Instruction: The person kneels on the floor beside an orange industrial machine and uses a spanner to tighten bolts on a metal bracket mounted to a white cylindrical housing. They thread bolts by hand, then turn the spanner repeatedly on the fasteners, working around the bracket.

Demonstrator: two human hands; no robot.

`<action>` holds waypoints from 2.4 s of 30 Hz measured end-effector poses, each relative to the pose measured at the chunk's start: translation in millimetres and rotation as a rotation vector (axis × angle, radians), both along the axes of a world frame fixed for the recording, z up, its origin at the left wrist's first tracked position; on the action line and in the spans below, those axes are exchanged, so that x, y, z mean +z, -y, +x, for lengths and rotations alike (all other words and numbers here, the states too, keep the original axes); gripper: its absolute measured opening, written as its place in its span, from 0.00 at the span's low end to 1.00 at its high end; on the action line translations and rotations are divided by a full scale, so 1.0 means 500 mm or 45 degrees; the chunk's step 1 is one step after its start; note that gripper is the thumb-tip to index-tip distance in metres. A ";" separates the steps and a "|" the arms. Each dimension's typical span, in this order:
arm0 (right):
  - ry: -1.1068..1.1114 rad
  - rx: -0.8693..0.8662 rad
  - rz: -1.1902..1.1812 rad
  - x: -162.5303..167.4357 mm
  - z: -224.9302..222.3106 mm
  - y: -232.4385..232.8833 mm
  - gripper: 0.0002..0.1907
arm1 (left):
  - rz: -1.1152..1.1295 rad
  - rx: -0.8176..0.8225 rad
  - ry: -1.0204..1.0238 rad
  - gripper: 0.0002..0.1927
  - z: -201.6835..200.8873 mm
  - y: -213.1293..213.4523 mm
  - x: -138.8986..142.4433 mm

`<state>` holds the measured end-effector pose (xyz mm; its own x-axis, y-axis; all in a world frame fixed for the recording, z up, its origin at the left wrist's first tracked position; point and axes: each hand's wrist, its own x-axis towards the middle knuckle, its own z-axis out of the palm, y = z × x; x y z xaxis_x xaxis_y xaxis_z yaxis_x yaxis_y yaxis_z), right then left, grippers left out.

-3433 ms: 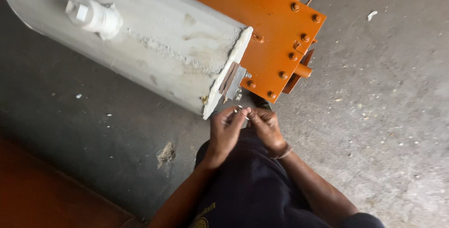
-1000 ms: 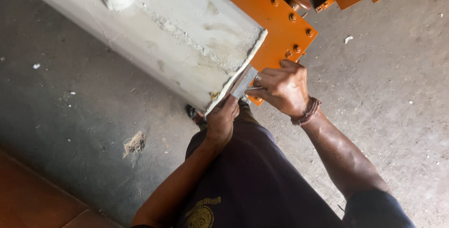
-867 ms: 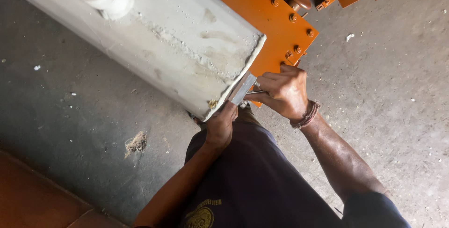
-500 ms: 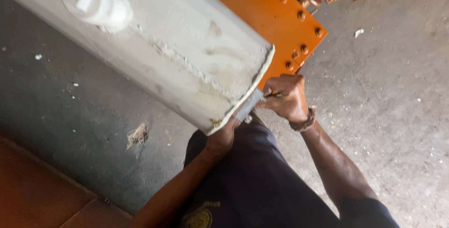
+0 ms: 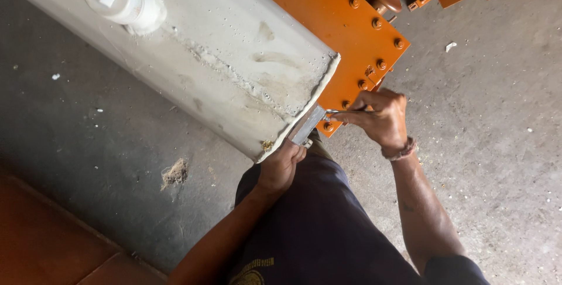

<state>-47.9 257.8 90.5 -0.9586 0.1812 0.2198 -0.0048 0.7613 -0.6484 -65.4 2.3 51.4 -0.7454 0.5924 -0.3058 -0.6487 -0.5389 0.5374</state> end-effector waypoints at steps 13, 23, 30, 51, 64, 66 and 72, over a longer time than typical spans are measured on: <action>0.172 -0.364 -0.632 -0.029 0.091 0.093 0.12 | -0.294 0.357 0.092 0.07 0.004 -0.056 0.060; 0.176 -0.391 -0.853 -0.039 0.099 0.108 0.11 | 0.154 0.013 0.017 0.17 -0.027 -0.030 0.117; 0.231 -0.442 -0.770 -0.050 0.128 0.100 0.12 | -0.045 0.209 -0.021 0.10 -0.021 -0.055 0.108; 0.027 -0.092 -0.653 -0.017 0.105 0.223 0.11 | -0.223 -0.097 0.036 0.43 0.007 -0.013 0.068; -0.033 -0.117 -0.236 -0.023 0.111 0.226 0.16 | -0.285 -0.292 -0.089 0.54 -0.011 -0.029 0.118; -0.047 -0.147 -0.313 -0.028 0.108 0.233 0.13 | -0.285 -0.270 -0.080 0.53 -0.011 -0.030 0.113; -0.159 -0.444 -1.017 -0.029 0.067 0.270 0.11 | -0.302 -0.095 -0.185 0.42 -0.014 -0.011 0.102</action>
<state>-14.3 122.8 75.7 -0.7973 0.6035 0.0019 0.0366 0.0515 -0.9980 -72.4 7.7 102.2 -0.7486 0.5719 -0.3356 -0.5888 -0.3405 0.7331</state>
